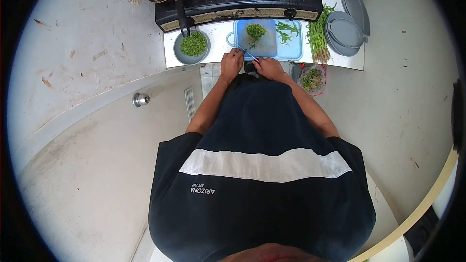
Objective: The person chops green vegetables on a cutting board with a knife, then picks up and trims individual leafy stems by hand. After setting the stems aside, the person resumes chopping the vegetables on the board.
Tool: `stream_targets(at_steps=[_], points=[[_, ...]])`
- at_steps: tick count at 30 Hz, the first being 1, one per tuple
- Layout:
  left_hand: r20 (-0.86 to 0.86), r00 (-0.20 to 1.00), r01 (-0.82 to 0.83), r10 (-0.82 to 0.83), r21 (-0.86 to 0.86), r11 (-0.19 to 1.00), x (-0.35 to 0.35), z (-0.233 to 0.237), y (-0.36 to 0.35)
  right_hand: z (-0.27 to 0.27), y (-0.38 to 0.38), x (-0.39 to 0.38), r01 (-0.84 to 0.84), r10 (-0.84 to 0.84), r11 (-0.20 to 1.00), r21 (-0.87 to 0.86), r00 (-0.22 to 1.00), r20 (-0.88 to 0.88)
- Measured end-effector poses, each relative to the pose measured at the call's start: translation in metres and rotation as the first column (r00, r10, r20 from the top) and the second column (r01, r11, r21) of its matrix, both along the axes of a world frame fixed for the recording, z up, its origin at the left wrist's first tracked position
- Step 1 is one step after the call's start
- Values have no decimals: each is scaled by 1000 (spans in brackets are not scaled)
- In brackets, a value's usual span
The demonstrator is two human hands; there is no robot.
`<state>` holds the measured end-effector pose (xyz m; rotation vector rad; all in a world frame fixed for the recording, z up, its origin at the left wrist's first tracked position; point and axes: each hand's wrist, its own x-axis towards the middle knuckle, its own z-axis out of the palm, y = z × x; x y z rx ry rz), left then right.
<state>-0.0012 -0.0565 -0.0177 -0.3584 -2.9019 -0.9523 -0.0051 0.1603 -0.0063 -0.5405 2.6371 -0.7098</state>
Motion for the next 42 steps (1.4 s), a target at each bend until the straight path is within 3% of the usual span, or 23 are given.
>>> stream_targets(at_steps=[6, 13, 21, 23, 28, 34, 39, 42], points=[[-2, 1000, -5, 5, 17, 1000, 0, 3, 0, 17, 10, 1, 9, -14, 998, 68, 996, 83], [27, 996, -83, 81, 67, 994, -2, 3, 3, 18, 11, 0, 53, -53, 999, 1, 993, 103], [-40, 999, -23, 22, -4, 1000, -2, 8, 1, 5, 9, 1, 1, 4, 999, -50, 997, 84], [-44, 999, -13, 13, -1, 1000, -2, 8, 0, 5, 4, 0, -13, 11, 999, 31, 996, 85], [-37, 999, -8, 7, -30, 1000, 0, 5, -2, 8, -2, -4, -5, 2, 999, 36, 997, 72], [-10, 1000, 30, -29, 24, 999, 2, 5, -5, 11, 9, -2, 42, -48, 998, 53, 992, 119], [163, 983, -121, 83, 237, 964, 1, 3, -2, 13, 10, -2, 30, -33, 999, 32, 993, 111], [176, 976, -170, 126, 264, 950, 0, 2, 1, 20, 10, -3, 12, -14, 1000, 16, 990, 143]])
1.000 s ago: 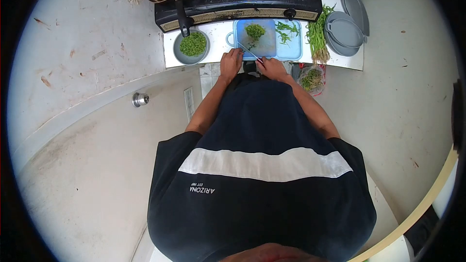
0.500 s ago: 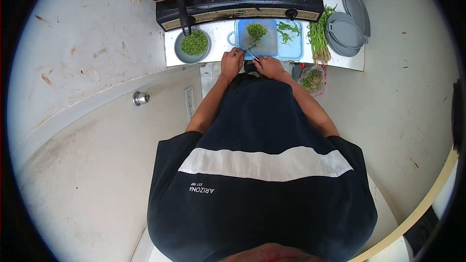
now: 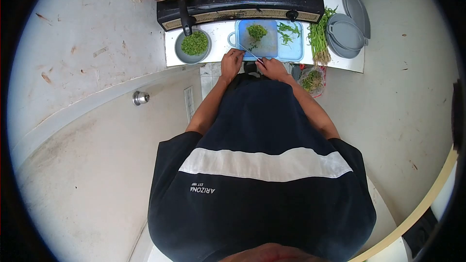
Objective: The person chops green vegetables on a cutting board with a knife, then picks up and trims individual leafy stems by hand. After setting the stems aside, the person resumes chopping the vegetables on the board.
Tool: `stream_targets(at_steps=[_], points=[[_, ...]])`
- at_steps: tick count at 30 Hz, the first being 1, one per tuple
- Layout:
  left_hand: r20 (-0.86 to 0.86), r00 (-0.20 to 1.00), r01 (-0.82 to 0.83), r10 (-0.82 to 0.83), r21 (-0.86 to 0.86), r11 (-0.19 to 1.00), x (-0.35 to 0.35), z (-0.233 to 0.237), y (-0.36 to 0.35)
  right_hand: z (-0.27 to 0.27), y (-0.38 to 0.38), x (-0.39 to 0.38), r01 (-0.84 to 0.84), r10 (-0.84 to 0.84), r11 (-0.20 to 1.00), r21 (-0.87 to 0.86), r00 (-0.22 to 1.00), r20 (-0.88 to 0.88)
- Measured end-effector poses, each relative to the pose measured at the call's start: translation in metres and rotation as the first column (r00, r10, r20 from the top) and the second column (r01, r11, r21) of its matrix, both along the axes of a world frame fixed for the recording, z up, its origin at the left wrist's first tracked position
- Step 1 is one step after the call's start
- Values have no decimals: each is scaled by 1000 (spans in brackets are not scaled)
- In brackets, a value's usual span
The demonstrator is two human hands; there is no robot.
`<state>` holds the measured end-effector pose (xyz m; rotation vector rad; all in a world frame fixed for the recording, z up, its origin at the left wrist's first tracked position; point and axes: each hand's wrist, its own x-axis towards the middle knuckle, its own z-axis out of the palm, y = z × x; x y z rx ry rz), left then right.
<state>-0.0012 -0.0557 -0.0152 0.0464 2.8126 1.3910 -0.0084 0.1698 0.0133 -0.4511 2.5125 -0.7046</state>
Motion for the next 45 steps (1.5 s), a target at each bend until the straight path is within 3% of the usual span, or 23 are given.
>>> stream_targets(at_steps=[12, 18, 23, 28, 30, 32, 36, 45], points=[[-69, 997, 30, -36, -83, 996, -3, -2, -1, -20, 1, 0, -19, 14, 997, -76, 998, -68], [-38, 999, 22, -24, -57, 998, -4, 1, -1, -16, -8, -5, -34, 29, 999, -40, 993, -112], [16, 1000, 15, -15, -35, 999, -5, 6, -1, -3, 1, -3, 22, -20, 999, 48, 999, -35], [-12, 1000, 8, -8, -6, 1000, -3, -2, -1, -11, 4, 0, 42, -41, 999, 6, 997, -63], [-177, 983, 26, -42, -92, 995, -3, -4, -1, -12, 4, 1, 32, -33, 999, -9, 998, -57], [-154, 986, 44, -66, -141, 989, -1, -3, -3, -15, 3, 1, 17, -22, 996, -92, 998, -58], [-126, 986, 76, -107, -226, 971, -1, -1, -4, -10, 1, 0, 14, -19, 998, -69, 998, -65], [-121, 983, 112, -141, -215, 970, 1, -4, -9, -23, -9, -2, -46, 39, 998, -37, 988, -149]])
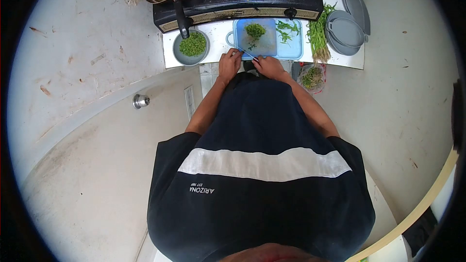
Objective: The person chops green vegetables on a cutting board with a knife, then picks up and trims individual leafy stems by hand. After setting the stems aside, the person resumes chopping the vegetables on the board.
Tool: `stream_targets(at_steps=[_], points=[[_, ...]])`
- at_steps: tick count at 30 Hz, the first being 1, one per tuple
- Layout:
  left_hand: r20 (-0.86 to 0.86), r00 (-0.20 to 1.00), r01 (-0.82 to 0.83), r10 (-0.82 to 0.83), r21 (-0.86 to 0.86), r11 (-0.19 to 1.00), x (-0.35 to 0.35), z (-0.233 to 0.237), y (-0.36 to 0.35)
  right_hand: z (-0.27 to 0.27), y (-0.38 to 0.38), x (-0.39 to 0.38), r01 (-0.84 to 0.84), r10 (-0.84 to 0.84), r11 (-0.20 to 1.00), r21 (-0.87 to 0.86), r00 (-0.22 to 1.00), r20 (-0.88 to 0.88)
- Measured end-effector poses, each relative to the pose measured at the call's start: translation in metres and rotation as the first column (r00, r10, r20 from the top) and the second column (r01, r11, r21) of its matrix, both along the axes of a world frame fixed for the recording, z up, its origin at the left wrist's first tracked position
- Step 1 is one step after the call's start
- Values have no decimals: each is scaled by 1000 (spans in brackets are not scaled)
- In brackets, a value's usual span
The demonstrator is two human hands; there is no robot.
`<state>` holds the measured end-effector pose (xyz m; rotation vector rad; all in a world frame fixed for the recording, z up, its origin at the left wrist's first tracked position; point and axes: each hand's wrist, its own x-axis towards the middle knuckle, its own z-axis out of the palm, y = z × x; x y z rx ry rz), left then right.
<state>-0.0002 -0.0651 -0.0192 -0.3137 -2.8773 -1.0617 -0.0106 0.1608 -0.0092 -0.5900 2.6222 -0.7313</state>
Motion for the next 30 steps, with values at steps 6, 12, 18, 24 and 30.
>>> stream_targets(at_steps=[6, 12, 18, 24, 30], points=[[94, 994, -69, 53, 170, 983, -3, 5, 2, 15, 5, 0, 22, -28, 997, 71, 996, 81], [180, 973, -188, 145, 254, 949, -6, 12, 7, 14, 10, 0, 64, -71, 996, 59, 988, 138], [254, 936, -313, 245, 279, 908, -8, 2, 12, 19, 7, 2, 50, -51, 999, 8, 992, 111], [473, 821, -482, 319, 275, 832, -11, 0, 10, 14, 8, 3, 33, -30, 999, -21, 992, 123], [500, 808, -487, 313, 266, 832, -15, -5, 9, 9, 2, 1, -13, 13, 1000, 9, 1000, 1]])
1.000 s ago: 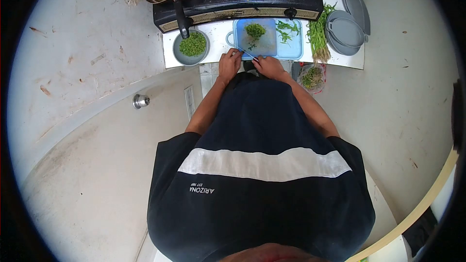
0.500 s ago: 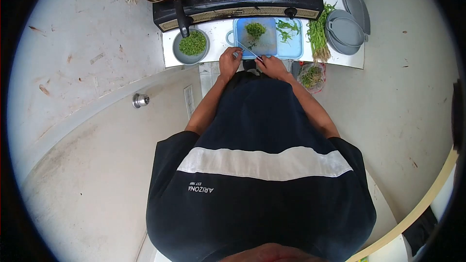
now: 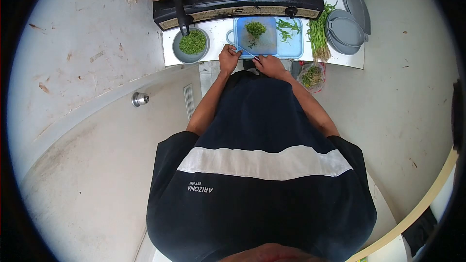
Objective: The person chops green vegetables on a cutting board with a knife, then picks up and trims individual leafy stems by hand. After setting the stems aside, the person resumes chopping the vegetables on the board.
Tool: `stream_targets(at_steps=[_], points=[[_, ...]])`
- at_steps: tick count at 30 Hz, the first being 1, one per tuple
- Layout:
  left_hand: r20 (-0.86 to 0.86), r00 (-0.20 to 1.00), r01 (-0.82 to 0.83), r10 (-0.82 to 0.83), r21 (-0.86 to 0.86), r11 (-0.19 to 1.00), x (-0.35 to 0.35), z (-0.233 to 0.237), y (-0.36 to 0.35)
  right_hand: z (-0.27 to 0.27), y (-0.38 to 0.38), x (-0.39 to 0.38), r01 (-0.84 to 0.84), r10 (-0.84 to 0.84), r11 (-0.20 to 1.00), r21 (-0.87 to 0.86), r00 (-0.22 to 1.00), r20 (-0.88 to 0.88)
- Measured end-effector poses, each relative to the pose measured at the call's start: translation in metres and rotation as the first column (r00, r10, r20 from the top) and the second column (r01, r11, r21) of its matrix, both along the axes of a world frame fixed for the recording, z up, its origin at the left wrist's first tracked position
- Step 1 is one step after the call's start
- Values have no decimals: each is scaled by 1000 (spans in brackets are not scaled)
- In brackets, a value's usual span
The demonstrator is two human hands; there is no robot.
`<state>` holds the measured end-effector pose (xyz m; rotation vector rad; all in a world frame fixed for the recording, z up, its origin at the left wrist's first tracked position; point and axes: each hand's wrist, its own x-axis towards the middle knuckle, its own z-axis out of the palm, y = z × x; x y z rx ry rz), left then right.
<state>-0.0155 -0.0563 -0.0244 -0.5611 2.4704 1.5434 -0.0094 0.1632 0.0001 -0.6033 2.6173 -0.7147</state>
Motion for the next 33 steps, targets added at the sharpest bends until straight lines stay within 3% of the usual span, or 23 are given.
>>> stream_targets(at_steps=[2, 8, 18, 26, 33], points=[[5, 1000, -4, 4, 15, 1000, 2, -3, -2, 6, -3, -3, 15, -18, 999, 43, 997, 77], [2, 999, -48, 48, 34, 998, 4, 4, -1, 3, 8, 1, 46, -51, 997, 58, 994, 95], [-8, 1000, -14, 14, -4, 1000, 3, 0, -3, 0, 4, 1, 32, -31, 999, -22, 999, 31], [-9, 1000, -14, 14, -25, 1000, 4, 3, -3, 8, 1, 0, 27, -36, 995, 97, 996, 87], [-3, 1000, -21, 21, -11, 1000, 6, 2, -4, 13, 6, 1, 59, -66, 994, 92, 995, 74]])
